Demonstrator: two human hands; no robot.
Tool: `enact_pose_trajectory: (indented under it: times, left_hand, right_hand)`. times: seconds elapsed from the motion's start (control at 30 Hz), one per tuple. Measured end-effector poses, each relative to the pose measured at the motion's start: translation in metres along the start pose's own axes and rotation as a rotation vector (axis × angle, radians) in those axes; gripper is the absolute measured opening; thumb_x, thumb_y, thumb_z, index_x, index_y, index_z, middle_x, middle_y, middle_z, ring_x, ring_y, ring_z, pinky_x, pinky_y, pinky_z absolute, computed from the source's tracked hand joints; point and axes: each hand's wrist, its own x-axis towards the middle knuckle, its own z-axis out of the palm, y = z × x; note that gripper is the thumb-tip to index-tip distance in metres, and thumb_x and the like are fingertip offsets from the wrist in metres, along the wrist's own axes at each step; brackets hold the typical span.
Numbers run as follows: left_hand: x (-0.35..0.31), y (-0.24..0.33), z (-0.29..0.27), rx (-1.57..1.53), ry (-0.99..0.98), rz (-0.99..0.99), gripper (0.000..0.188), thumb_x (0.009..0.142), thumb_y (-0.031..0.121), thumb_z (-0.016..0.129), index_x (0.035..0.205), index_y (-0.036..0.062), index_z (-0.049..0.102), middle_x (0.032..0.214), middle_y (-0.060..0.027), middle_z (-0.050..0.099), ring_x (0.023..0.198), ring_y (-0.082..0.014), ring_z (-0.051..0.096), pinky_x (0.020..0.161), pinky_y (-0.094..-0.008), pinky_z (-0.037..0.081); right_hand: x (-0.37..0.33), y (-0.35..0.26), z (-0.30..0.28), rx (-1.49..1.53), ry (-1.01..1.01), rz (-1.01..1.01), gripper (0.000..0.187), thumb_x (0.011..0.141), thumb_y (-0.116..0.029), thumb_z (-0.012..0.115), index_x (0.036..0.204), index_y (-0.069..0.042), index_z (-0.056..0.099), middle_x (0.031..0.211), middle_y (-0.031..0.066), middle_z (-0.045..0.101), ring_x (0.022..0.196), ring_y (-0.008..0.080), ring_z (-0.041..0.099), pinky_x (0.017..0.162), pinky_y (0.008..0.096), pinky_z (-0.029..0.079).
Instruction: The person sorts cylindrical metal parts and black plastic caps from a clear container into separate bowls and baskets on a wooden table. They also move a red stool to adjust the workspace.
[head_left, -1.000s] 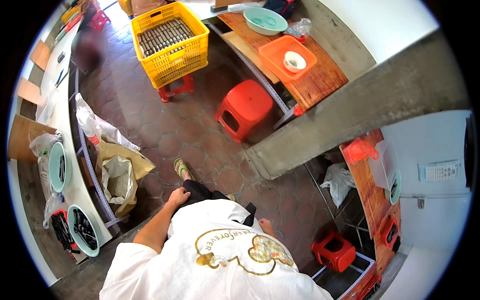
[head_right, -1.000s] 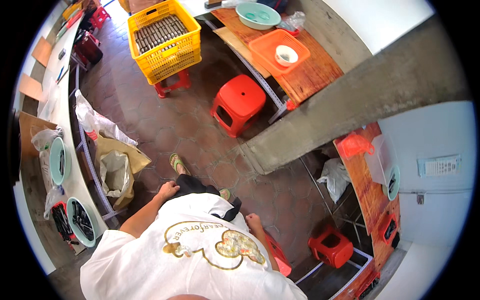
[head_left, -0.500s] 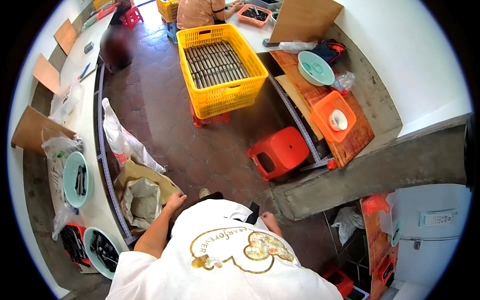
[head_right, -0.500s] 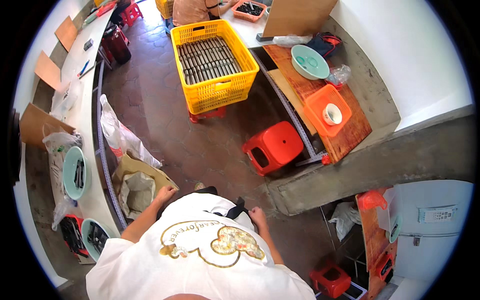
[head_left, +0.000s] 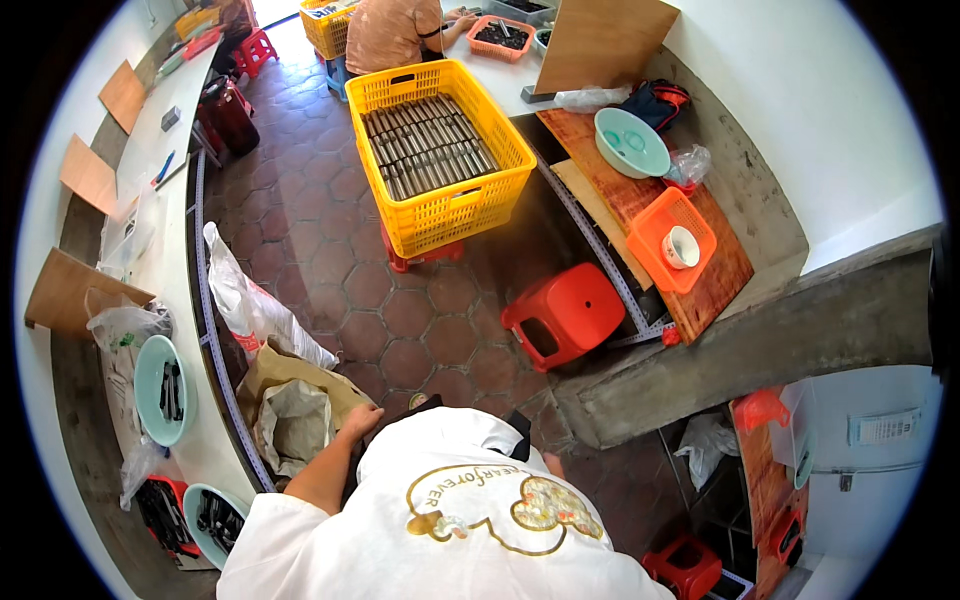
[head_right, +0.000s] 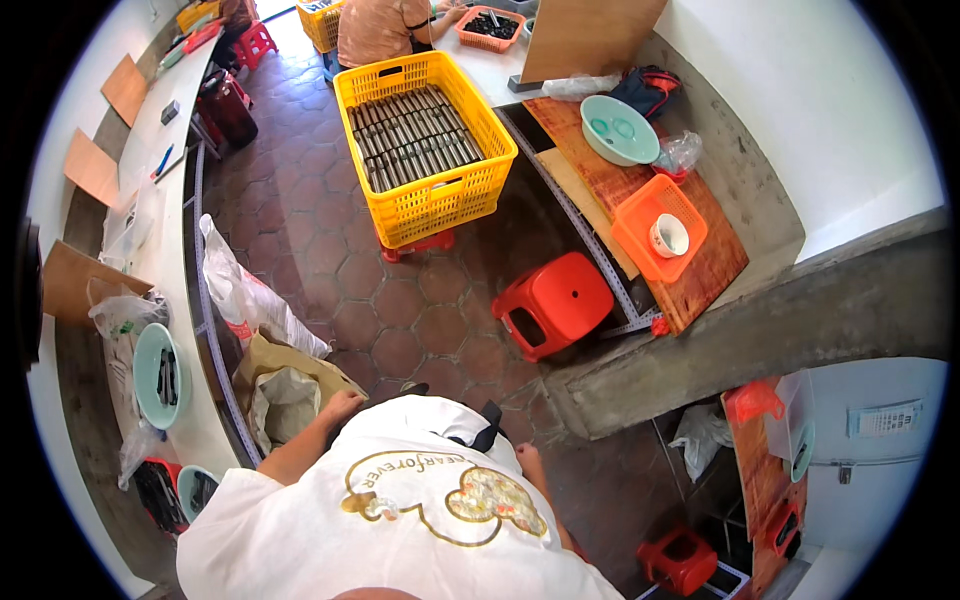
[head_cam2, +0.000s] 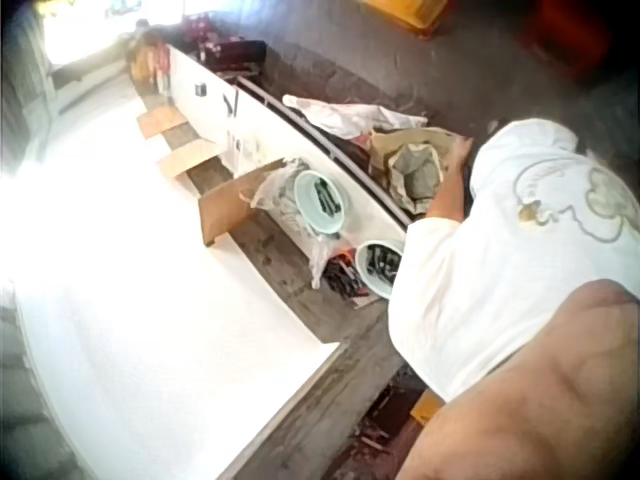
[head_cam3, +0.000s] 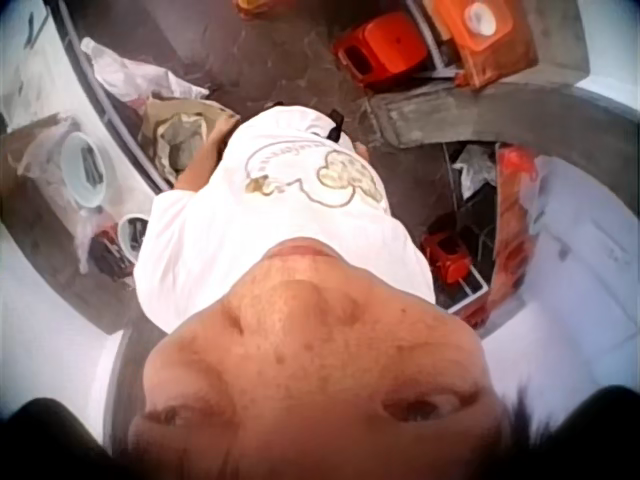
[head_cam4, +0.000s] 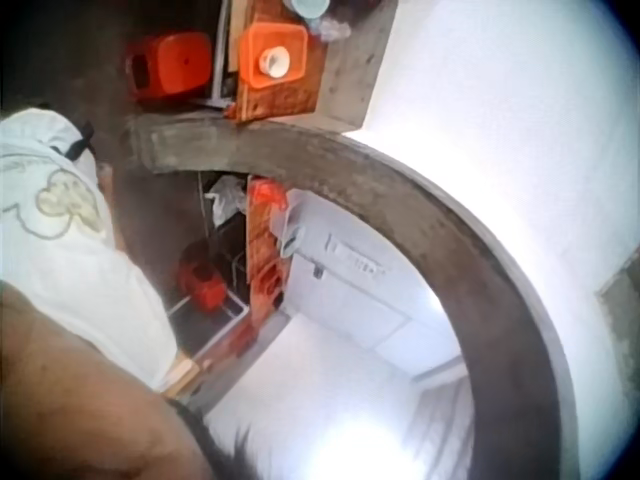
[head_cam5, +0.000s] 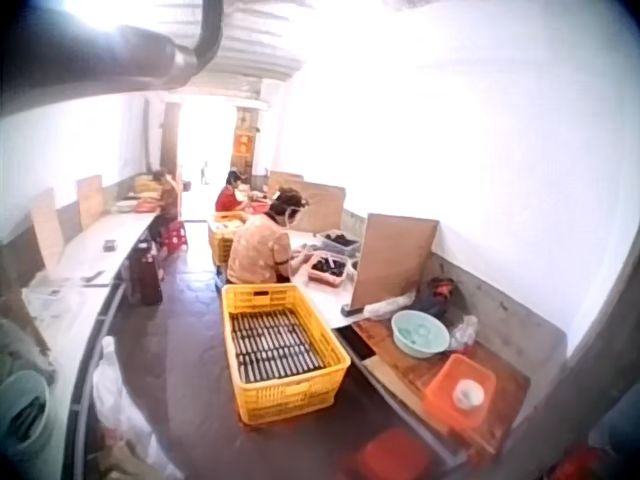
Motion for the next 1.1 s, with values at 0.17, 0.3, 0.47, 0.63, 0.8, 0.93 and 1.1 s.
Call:
enact_pose_trajectory:
  times: [0.17,0.3,0.47,0.63,0.8,0.93,1.1]
  left_hand:
    - [-0.003,0.101,0.026,-0.019,0.027,0.251,0.04,0.082,0.036,0.055,0.097,0.001,0.068,0.092,-0.0216,0.067,0.091,-0.0378,0.063,0.08,-0.0429,0.049]
    - [-0.029,0.148,0.042,-0.106,-0.087,0.192,0.039,0.083,0.035,0.056,0.101,0.0017,0.066,0.093,-0.0205,0.067,0.093,-0.0365,0.063,0.082,-0.0437,0.049]
    - [-0.039,0.113,0.083,0.025,-0.01,0.157,0.038,0.082,0.034,0.057,0.101,0.0024,0.065,0.102,-0.0218,0.065,0.099,-0.0361,0.061,0.085,-0.0428,0.048]
    - [-0.073,0.07,0.09,-0.084,0.056,-0.03,0.04,0.079,0.037,0.057,0.1,0.0038,0.067,0.101,-0.0199,0.066,0.097,-0.0351,0.063,0.084,-0.0426,0.049]
    - [-0.106,0.013,0.115,-0.184,0.152,-0.154,0.042,0.078,0.036,0.057,0.098,0.0003,0.067,0.101,-0.0211,0.066,0.098,-0.0358,0.062,0.085,-0.0426,0.049]
    - [-0.12,-0.009,0.143,-0.3,0.228,-0.274,0.042,0.077,0.035,0.059,0.099,-0.0001,0.068,0.104,-0.0224,0.065,0.101,-0.0368,0.061,0.087,-0.0419,0.048]
    - [-0.12,-0.009,0.15,-0.374,0.273,-0.283,0.041,0.078,0.035,0.059,0.098,0.0006,0.069,0.103,-0.0222,0.065,0.1,-0.0362,0.062,0.087,-0.0415,0.048]
  right_hand:
    - [-0.014,0.037,-0.014,0.005,-0.082,0.051,0.024,0.075,-0.021,0.065,0.088,0.0,0.065,0.082,0.018,0.066,0.072,0.0257,0.064,0.067,0.0377,0.05]
    - [-0.004,0.048,-0.033,0.007,-0.14,0.002,0.024,0.075,-0.021,0.065,0.088,0.0,0.065,0.081,0.0179,0.066,0.072,0.0255,0.064,0.066,0.0377,0.05]
    - [0.017,0.046,-0.058,-0.02,-0.213,-0.085,0.024,0.075,-0.021,0.065,0.087,0.0,0.065,0.081,0.0177,0.066,0.072,0.0251,0.064,0.066,0.0377,0.05]
    - [0.031,0.036,-0.078,-0.074,-0.297,-0.15,0.024,0.075,-0.021,0.066,0.087,0.0,0.065,0.081,0.0176,0.066,0.072,0.0248,0.064,0.066,0.0376,0.05]
    - [0.044,0.031,-0.088,-0.148,-0.383,-0.197,0.024,0.075,-0.021,0.066,0.087,0.0,0.065,0.081,0.0175,0.066,0.071,0.0245,0.063,0.066,0.0376,0.05]
    - [0.053,0.03,-0.094,-0.198,-0.426,-0.221,0.024,0.075,-0.02,0.066,0.087,0.0,0.065,0.081,0.0174,0.066,0.071,0.0242,0.063,0.065,0.0376,0.05]
    - [0.056,0.029,-0.099,-0.22,-0.447,-0.237,0.023,0.075,-0.02,0.066,0.087,0.0,0.064,0.081,0.0173,0.066,0.071,0.0239,0.063,0.065,0.0375,0.05]
